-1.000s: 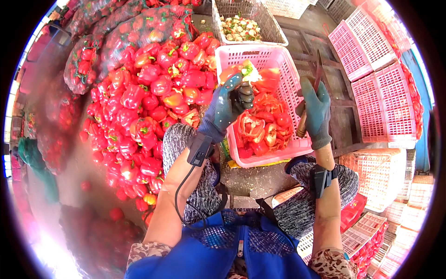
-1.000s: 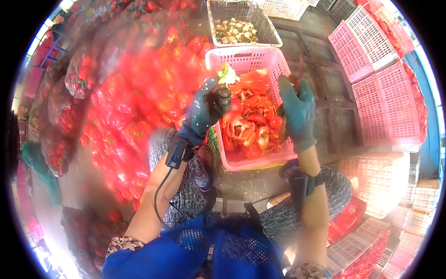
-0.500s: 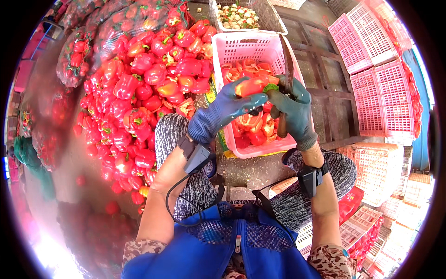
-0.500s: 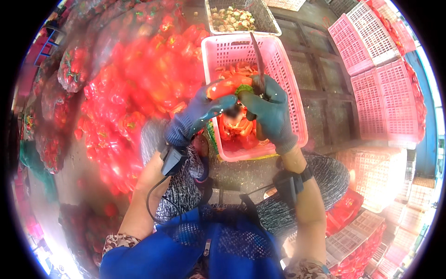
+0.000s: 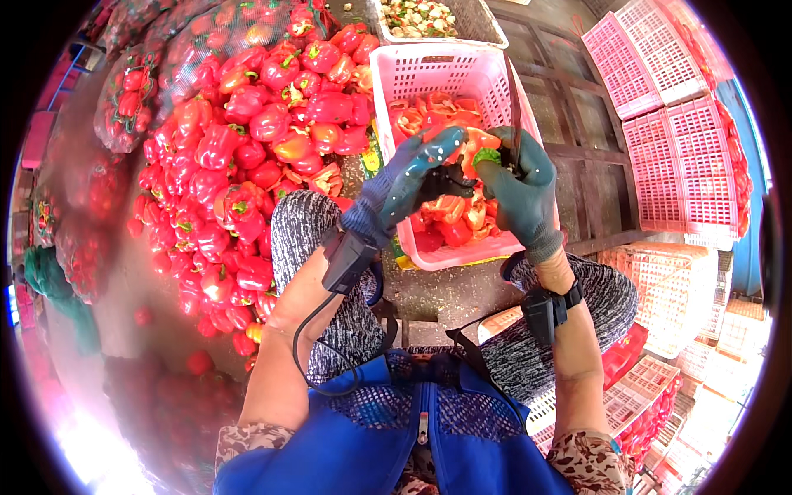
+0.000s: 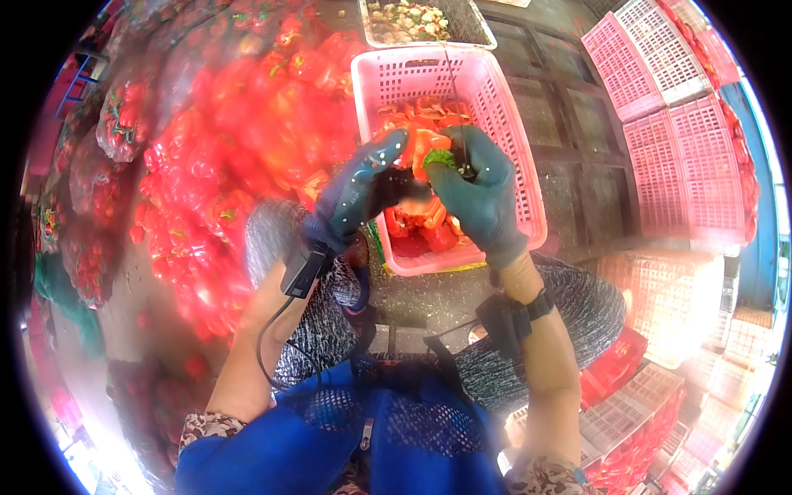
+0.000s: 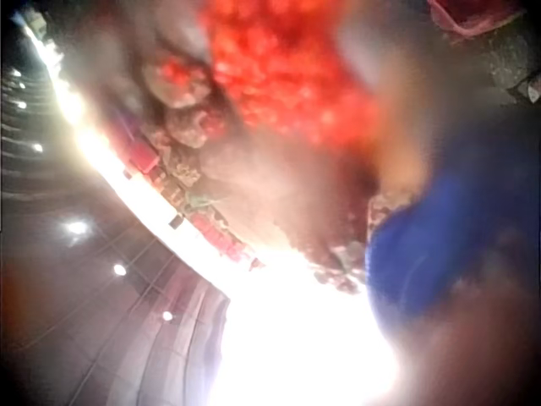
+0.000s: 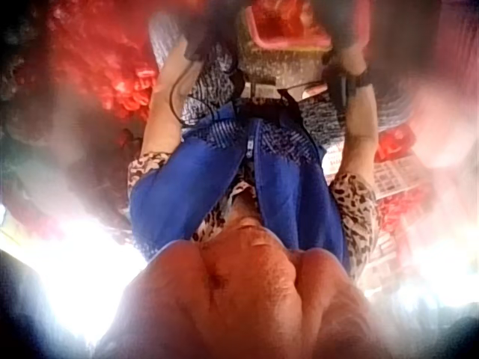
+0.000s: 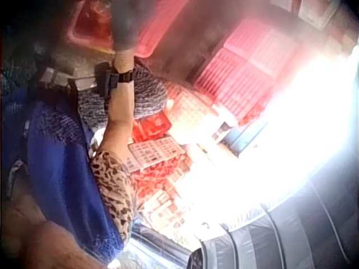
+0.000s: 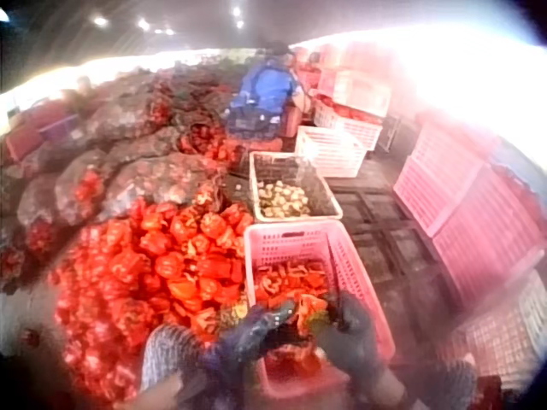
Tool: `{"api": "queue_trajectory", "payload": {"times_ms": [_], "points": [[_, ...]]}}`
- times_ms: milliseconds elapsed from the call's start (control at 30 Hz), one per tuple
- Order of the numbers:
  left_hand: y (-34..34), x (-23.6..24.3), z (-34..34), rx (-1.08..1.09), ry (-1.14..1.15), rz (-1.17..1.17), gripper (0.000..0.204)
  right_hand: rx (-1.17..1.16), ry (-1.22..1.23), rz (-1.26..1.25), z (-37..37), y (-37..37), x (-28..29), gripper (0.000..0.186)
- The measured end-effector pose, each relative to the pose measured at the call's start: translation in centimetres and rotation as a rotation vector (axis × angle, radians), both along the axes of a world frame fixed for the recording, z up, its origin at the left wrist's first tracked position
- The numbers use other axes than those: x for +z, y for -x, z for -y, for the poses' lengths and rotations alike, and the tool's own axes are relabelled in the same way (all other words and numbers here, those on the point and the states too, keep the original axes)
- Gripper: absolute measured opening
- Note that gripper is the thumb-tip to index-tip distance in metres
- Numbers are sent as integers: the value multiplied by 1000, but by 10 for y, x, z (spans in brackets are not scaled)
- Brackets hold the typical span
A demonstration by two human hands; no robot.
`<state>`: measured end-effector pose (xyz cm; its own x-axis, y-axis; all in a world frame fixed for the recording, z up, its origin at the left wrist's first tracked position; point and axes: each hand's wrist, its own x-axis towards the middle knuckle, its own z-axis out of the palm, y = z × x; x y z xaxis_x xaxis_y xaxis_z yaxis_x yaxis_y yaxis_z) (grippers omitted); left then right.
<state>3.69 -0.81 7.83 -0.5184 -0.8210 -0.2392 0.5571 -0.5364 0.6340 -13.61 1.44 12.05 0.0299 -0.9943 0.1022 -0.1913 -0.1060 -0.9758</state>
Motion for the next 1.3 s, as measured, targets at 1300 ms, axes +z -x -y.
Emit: {"api": "queue_trajectory", "payload": {"times_ms": [1300], "points": [[25,8,-15,96,105,263,32,19,-410,642,-11,2,-21,29]]}}
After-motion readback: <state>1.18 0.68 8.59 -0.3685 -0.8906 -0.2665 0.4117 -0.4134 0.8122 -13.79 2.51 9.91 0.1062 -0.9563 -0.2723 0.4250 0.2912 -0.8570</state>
